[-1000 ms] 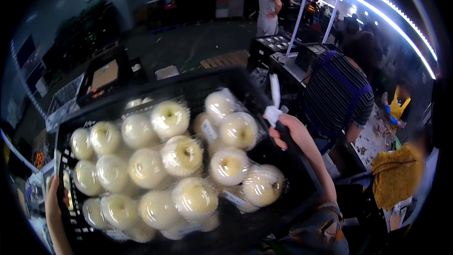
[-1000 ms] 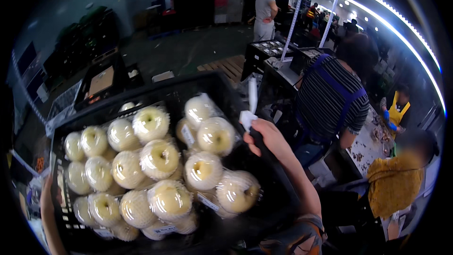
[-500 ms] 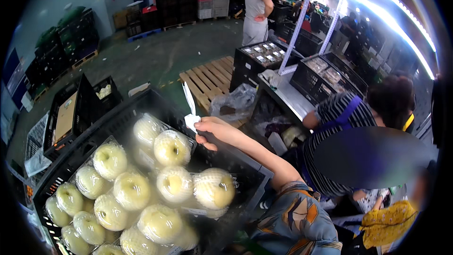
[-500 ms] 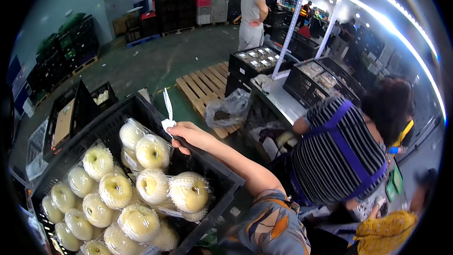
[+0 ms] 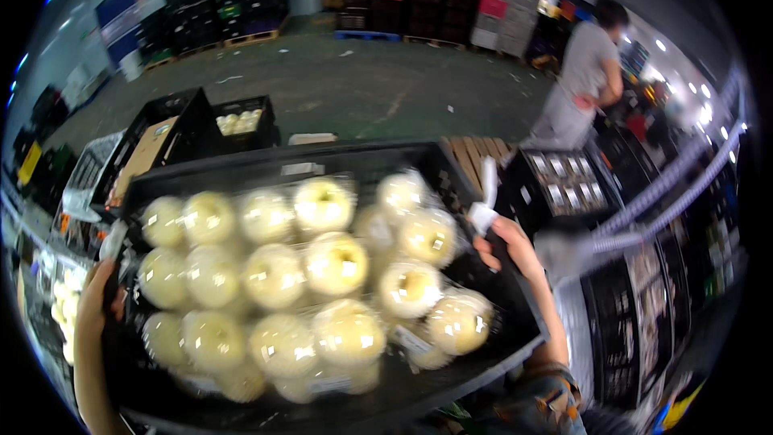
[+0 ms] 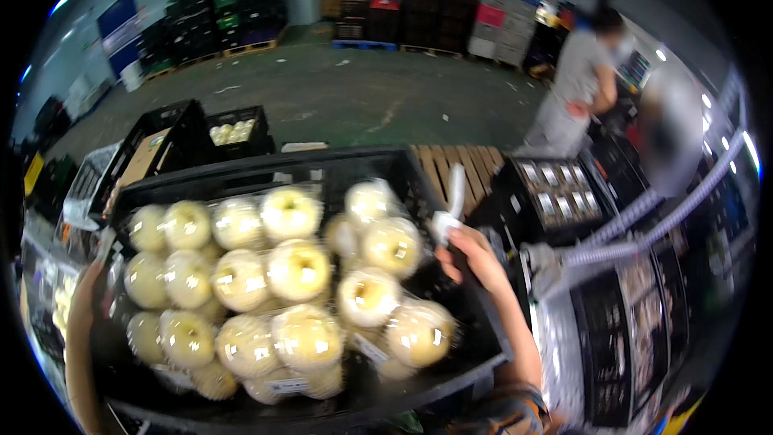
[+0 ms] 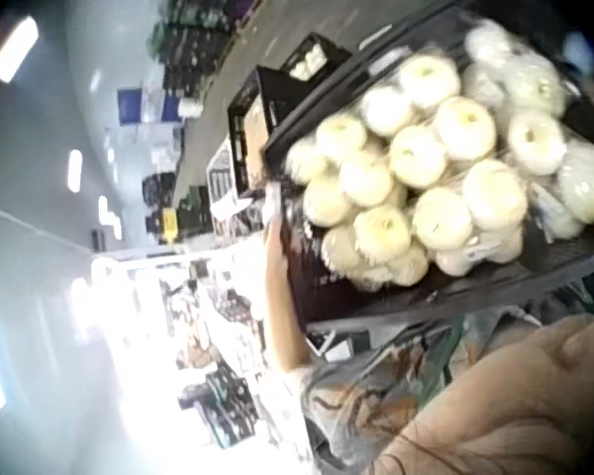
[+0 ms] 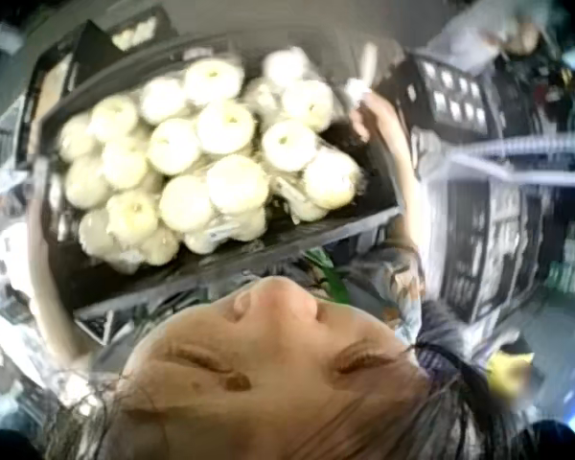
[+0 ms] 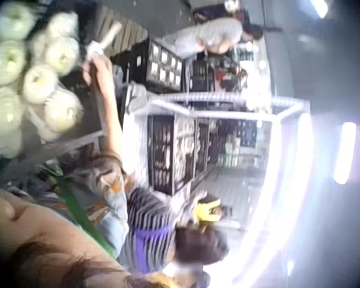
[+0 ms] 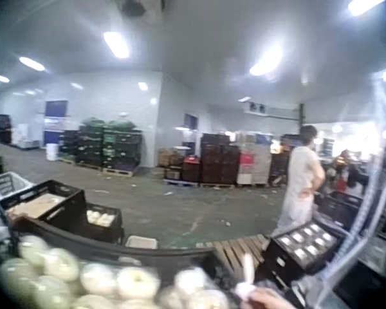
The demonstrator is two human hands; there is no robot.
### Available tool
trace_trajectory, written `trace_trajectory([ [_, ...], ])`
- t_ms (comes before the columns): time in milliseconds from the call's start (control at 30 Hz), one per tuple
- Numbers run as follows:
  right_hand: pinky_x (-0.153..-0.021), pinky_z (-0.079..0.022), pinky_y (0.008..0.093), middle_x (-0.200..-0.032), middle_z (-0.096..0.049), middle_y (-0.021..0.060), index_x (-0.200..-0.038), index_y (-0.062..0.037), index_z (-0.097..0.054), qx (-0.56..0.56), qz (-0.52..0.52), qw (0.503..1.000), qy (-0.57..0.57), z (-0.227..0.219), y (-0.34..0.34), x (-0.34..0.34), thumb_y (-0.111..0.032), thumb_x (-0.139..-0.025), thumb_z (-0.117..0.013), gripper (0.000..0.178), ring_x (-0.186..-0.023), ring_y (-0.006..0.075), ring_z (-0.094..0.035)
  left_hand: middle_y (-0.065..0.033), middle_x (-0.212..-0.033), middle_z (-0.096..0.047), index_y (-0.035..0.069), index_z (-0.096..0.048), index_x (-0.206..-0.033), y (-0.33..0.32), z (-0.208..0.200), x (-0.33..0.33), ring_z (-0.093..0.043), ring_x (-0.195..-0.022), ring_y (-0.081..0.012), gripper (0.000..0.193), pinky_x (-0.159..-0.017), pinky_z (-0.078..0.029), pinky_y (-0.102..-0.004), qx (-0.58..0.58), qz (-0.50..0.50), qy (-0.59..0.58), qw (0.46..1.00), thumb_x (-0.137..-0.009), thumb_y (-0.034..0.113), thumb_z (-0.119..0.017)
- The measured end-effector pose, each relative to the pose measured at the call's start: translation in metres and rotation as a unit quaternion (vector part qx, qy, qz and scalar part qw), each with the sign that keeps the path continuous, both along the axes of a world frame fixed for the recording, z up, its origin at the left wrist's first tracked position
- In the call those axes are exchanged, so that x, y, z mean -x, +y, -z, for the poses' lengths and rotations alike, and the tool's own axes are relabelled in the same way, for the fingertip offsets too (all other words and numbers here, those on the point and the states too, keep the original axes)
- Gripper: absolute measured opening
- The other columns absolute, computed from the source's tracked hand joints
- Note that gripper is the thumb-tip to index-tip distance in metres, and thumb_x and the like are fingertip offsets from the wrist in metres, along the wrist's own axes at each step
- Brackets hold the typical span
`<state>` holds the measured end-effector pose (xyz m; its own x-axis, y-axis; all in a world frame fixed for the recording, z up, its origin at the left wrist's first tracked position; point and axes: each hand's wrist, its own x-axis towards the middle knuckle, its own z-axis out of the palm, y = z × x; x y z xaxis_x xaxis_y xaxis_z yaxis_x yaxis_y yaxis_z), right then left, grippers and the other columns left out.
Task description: The person wraps individual apples in foam netting, places them into plastic bags, and seals the bags with a handheld tape dispenser. The person then places the packaged apples into a black crate and moves the crate to a stack of other crates.
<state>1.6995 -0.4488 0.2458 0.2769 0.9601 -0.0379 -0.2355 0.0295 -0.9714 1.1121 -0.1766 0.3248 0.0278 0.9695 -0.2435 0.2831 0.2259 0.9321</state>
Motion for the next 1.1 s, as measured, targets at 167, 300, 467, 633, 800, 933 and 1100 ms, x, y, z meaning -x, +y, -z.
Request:
trace_trajectory([
  [167, -0.038, -0.033, 0.0241, -0.066, -0.05, 0.0061, -0.121, 0.0012, -0.046, 0.064, 0.151, 0.983, -0.083, -0.007, -0.055, -0.089, -0.034, -0.092, -0.051, 0.046, -0.041, 0.0132, -0.044, -0.0019, -0.061, -0.047, 0.007, -0.053, -0.103, 0.077, 0.026, -0.202, -0.042, -0.042, -0.0085, 0.036, -0.035, -0.031, -0.0227, 0.052, 0.197, -0.002, 0.979, -0.087, 0.038, -0.063],
  [300, -0.036, -0.035, 0.0247, -0.065, -0.049, 0.0062, -0.12, -0.001, -0.046, 0.078, 0.218, 0.971, -0.061, 0.037, -0.062, -0.125, -0.035, -0.087, -0.059, 0.049, -0.041, 0.0134, -0.043, 0.0021, -0.058, -0.042, 0.01, -0.049, -0.099, 0.102, 0.062, -0.271, -0.039, -0.043, -0.0062, 0.035, -0.037, -0.032, -0.0222, 0.038, 0.228, 0.045, 0.972, -0.088, 0.04, -0.062],
  [467, -0.036, -0.032, 0.0243, -0.061, -0.047, 0.0049, -0.118, 0.0007, -0.05, 0.116, 0.272, 0.951, -0.093, 0.057, -0.073, -0.155, -0.031, -0.093, -0.053, 0.041, -0.04, 0.0125, -0.042, 0.0006, -0.057, -0.044, -0.001, -0.05, -0.102, 0.129, 0.131, -0.342, -0.039, -0.041, -0.0061, 0.054, -0.035, -0.032, -0.0219, 0.041, 0.247, 0.022, 0.968, -0.081, 0.046, -0.068],
  [633, -0.04, -0.039, 0.0261, -0.061, -0.052, 0.0052, -0.086, -0.0025, -0.054, 0.206, 0.392, 0.889, -0.118, 0.072, -0.059, -0.165, -0.025, -0.091, -0.051, 0.023, -0.045, 0.0148, -0.047, -0.0159, -0.083, -0.06, -0.005, -0.05, -0.115, 0.17, 0.177, -0.411, -0.057, -0.067, -0.023, 0.083, -0.059, -0.046, -0.0317, 0.007, 0.339, 0.128, 0.932, -0.072, 0.065, -0.063],
  [800, -0.045, -0.038, 0.0267, -0.064, -0.05, 0.0044, -0.079, -0.0081, -0.051, 0.234, 0.446, 0.862, -0.06, 0.078, 0.006, -0.156, -0.028, -0.091, -0.052, 0.023, -0.051, 0.0154, -0.046, -0.0288, -0.107, -0.06, -0.007, -0.044, -0.123, 0.259, 0.231, -0.478, -0.059, -0.103, -0.0403, 0.095, -0.088, -0.046, -0.0425, -0.088, 0.393, 0.154, 0.902, -0.068, 0.069, -0.062],
  [933, -0.048, -0.035, 0.0268, -0.066, -0.046, 0.0028, -0.08, -0.0139, -0.047, 0.242, 0.442, 0.864, -0.013, 0.078, 0.071, -0.163, -0.035, -0.091, -0.053, 0.024, -0.056, 0.015, -0.043, -0.0294, -0.102, -0.061, -0.007, -0.042, -0.121, 0.333, 0.19, -0.54, -0.06, -0.099, -0.0417, 0.088, -0.084, -0.048, -0.0454, -0.072, 0.421, 0.167, 0.889, -0.07, 0.061, -0.064],
  [1100, -0.053, -0.037, 0.0277, -0.069, -0.047, -0.001, -0.085, -0.0152, -0.05, 0.253, 0.462, 0.85, 0.004, 0.073, 0.157, -0.194, -0.033, -0.088, -0.059, 0.02, -0.062, 0.0133, -0.044, -0.0295, -0.102, -0.062, -0.007, -0.04, -0.124, 0.418, 0.181, -0.594, -0.061, -0.098, -0.0413, 0.087, -0.084, -0.049, -0.0444, -0.086, 0.448, 0.167, 0.874, -0.071, 0.057, -0.065],
])
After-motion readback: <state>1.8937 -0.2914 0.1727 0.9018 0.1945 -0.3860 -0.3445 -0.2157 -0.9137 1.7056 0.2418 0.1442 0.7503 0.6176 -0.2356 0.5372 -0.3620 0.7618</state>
